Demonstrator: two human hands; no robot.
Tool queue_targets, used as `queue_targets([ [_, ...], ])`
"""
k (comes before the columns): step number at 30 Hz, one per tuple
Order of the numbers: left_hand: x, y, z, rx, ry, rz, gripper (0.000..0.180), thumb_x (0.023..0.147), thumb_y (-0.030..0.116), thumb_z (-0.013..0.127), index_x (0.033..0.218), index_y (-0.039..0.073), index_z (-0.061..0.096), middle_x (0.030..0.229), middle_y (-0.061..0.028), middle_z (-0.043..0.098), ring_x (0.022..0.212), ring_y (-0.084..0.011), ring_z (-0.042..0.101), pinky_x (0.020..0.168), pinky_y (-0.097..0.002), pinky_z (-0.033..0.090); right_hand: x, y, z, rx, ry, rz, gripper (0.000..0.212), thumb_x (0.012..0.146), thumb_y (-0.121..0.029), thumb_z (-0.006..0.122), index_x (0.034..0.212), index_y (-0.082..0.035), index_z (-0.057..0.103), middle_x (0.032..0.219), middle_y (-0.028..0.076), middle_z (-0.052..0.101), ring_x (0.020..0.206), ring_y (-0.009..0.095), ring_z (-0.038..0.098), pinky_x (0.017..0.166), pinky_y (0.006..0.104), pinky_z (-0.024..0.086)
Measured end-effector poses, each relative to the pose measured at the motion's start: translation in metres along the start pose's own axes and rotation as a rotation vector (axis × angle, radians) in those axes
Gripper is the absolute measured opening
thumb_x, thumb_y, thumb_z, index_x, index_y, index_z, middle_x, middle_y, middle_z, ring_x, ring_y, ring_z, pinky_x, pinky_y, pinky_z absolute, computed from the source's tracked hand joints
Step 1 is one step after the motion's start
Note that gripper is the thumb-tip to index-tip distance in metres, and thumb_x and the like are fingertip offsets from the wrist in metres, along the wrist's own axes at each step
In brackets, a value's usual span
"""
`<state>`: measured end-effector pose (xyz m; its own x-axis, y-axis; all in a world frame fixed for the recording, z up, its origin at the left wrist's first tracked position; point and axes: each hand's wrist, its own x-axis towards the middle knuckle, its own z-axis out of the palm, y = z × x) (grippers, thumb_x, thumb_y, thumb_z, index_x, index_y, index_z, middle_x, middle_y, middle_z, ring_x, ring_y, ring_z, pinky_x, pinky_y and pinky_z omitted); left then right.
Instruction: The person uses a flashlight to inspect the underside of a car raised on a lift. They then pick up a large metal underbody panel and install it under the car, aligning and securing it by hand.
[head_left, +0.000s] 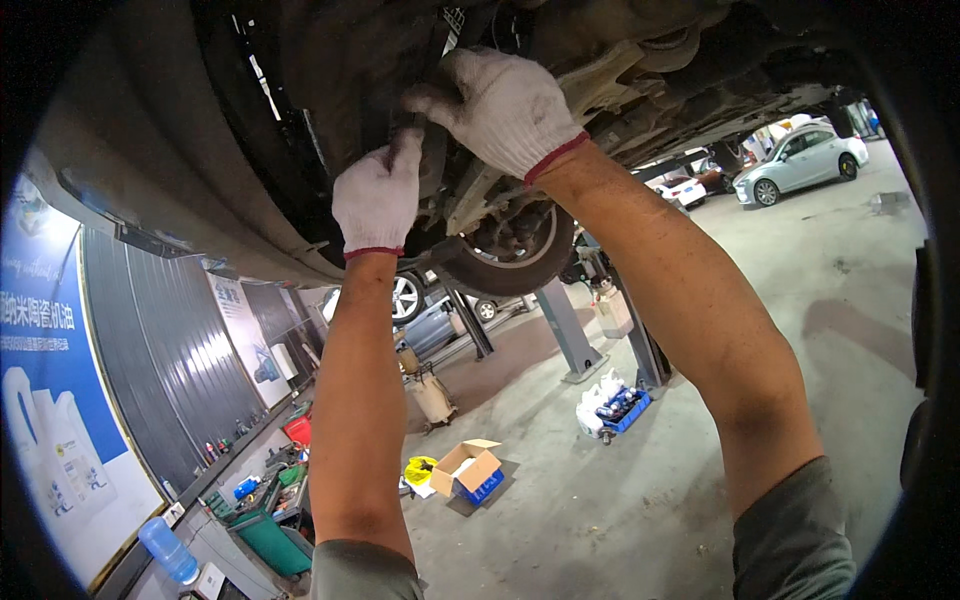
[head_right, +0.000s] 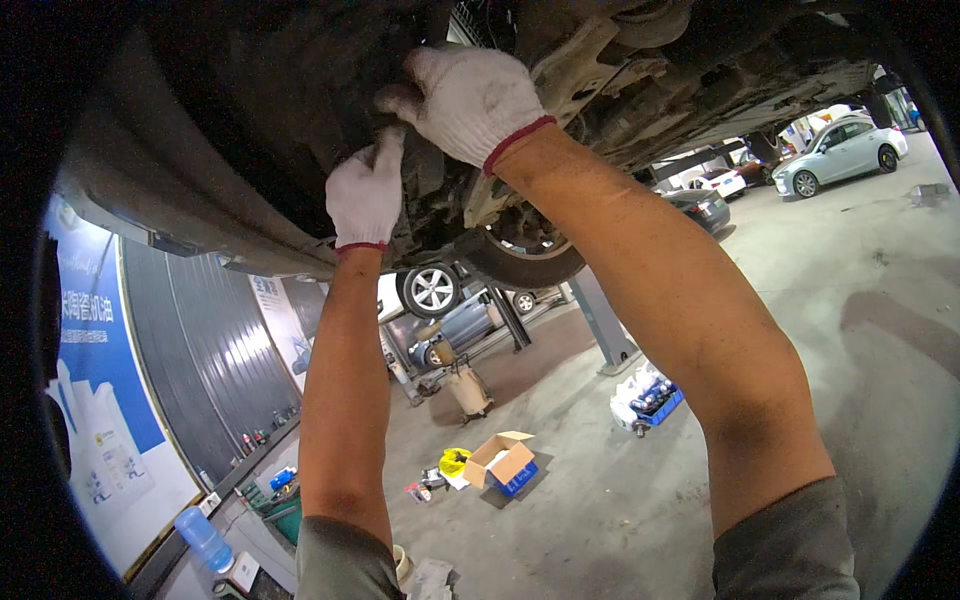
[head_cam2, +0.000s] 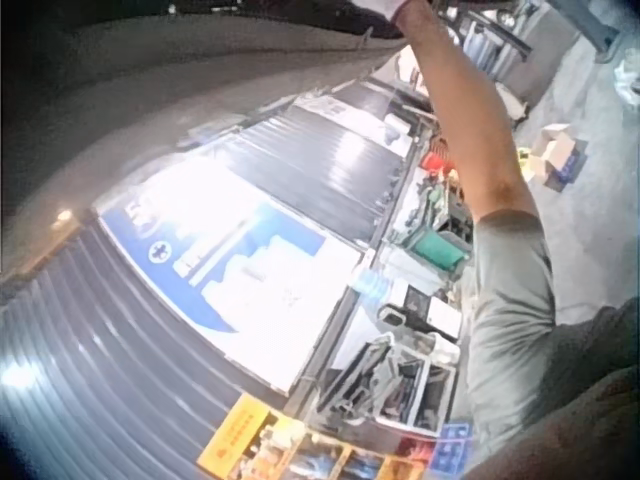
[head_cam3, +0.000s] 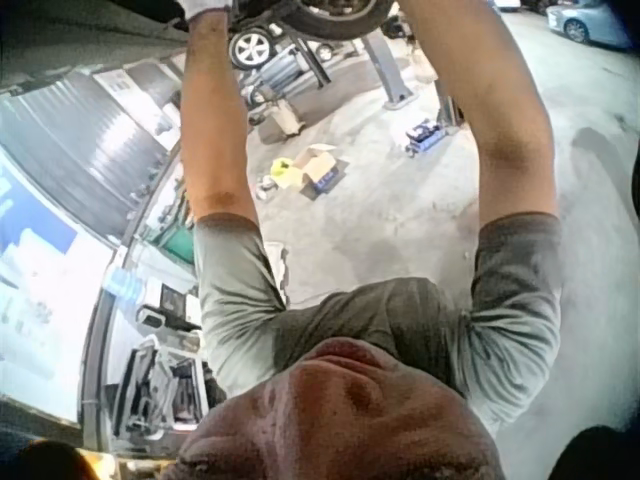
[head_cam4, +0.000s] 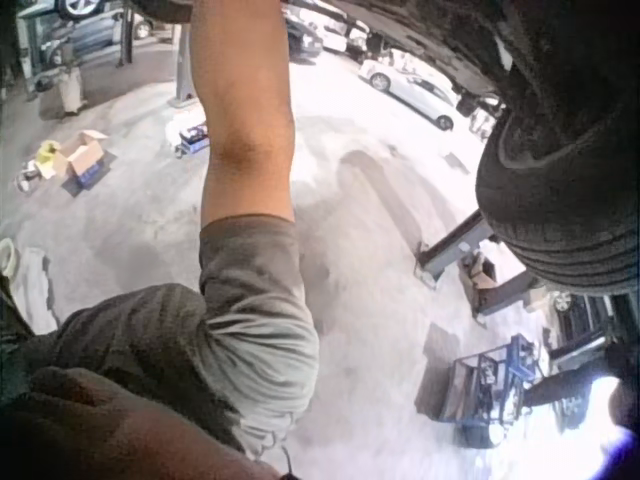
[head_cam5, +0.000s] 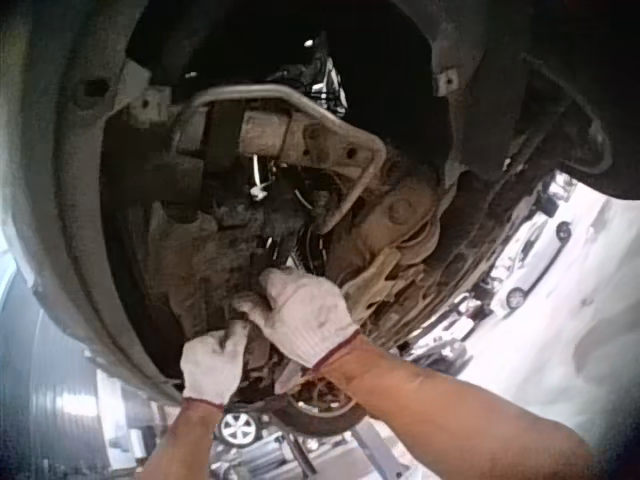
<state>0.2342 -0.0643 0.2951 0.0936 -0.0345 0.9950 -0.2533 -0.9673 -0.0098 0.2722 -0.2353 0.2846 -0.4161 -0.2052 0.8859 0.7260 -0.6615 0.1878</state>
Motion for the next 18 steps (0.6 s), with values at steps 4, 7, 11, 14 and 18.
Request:
queue_targets([
  [4,0.0,-0.075,0.016,0.149,-0.059,-0.022,0.068,0.097,0.066,0.042,0.106,0.008,0.076,0.104,-0.0245,0.07,0.106,-0.0434,0.065,0.093,-0.0474,0.05,-0.003,-0.003,0.011,-0.179,0.008,-0.062,0.058,0.086,-0.06,0.071,0.091,-0.002,0.071,0.079,0.017,0.07,0.076,0.034,0.07,0.067,0.0415,0.057],
  [7,0.005,-0.087,0.028,0.239,-0.058,-0.006,0.074,0.098,0.067,0.039,0.097,0.004,0.077,0.098,-0.0265,0.07,0.1,-0.0435,0.067,0.09,-0.0498,0.051,-0.005,-0.009,0.007,-0.194,-0.134,0.032,0.053,0.089,-0.057,0.066,0.099,-0.005,0.073,0.089,0.019,0.072,0.089,0.035,0.071,0.075,0.0453,0.058],
  [11,0.011,-0.093,0.05,0.256,0.076,0.039,0.073,0.1,0.063,0.041,0.083,0.001,0.075,0.089,-0.0279,0.07,0.093,-0.0462,0.067,0.085,-0.0518,0.053,-0.004,-0.006,0.02,-0.261,-0.078,-0.023,0.051,0.091,-0.054,0.065,0.096,-0.004,0.073,0.085,0.019,0.072,0.087,0.035,0.071,0.075,0.0461,0.058],
  [14,0.01,-0.091,0.075,0.158,0.127,-0.029,0.07,0.101,0.059,0.041,0.085,0.0,0.075,0.089,-0.03,0.069,0.093,-0.0477,0.067,0.084,-0.0534,0.053,-0.012,-0.011,0.028,-0.167,-0.041,-0.027,0.048,0.091,-0.052,0.066,0.094,-0.005,0.073,0.086,0.019,0.072,0.086,0.035,0.071,0.074,0.0459,0.057],
  [18,0.013,-0.1,0.085,0.033,0.129,0.045,0.068,0.102,0.057,0.042,0.09,-0.002,0.074,0.091,-0.0293,0.069,0.092,-0.0491,0.067,0.083,-0.0536,0.052,-0.023,0.006,0.048,-0.161,-0.107,-0.114,0.065,0.087,-0.061,0.068,0.096,0.003,0.069,0.083,0.022,0.069,0.081,0.037,0.07,0.073,0.0428,0.057],
])
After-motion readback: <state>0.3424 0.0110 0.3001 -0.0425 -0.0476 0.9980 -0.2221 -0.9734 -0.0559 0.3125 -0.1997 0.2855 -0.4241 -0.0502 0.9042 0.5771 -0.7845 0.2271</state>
